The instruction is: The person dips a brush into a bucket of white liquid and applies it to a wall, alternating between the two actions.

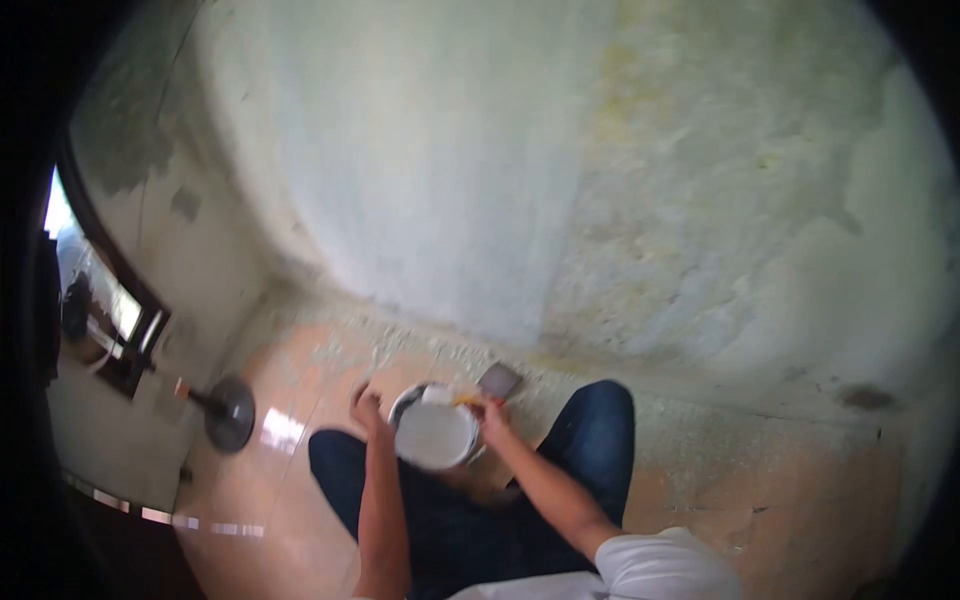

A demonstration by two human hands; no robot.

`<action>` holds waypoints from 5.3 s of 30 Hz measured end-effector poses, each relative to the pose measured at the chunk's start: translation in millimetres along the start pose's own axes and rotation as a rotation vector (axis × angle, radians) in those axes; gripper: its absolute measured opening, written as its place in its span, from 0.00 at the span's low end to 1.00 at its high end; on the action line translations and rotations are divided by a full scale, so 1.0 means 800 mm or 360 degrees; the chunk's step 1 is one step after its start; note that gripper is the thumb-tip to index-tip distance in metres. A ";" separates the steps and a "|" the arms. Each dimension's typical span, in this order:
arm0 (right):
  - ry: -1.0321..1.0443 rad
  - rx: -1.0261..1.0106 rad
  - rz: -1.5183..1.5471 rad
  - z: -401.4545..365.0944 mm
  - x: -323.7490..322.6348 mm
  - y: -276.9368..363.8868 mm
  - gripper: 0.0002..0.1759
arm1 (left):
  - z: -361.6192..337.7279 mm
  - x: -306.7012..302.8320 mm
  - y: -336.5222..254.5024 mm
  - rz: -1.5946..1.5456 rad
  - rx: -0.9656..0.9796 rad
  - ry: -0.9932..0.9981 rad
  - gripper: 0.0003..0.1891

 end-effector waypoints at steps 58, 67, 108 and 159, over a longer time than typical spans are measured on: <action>-0.0718 -0.3899 -0.2661 -0.533 0.571 0.989 0.05 | 0.003 0.058 0.057 0.0337 -0.0451 0.0970 0.20; -0.0907 -0.3766 -0.2725 -0.557 0.599 1.022 0.07 | -0.008 0.069 0.045 0.0461 -0.0465 0.0993 0.20; -0.0664 -0.3910 -0.3022 -0.430 0.489 0.959 0.07 | -0.188 0.073 -0.159 0.0064 -0.0393 0.1300 0.18; -0.0675 -0.3092 -0.2778 -0.416 0.467 0.905 0.09 | -0.200 -0.032 -0.081 0.0103 -0.0771 0.0931 0.18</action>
Point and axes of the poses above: each hand's wrist, its own z-axis towards the middle knuckle, its own x-axis out of the palm, y = z × x, the point moved 1 cm from there along z, towards the middle knuckle, and after that the axes turned 9 degrees about -z, right-handed, at the moved point
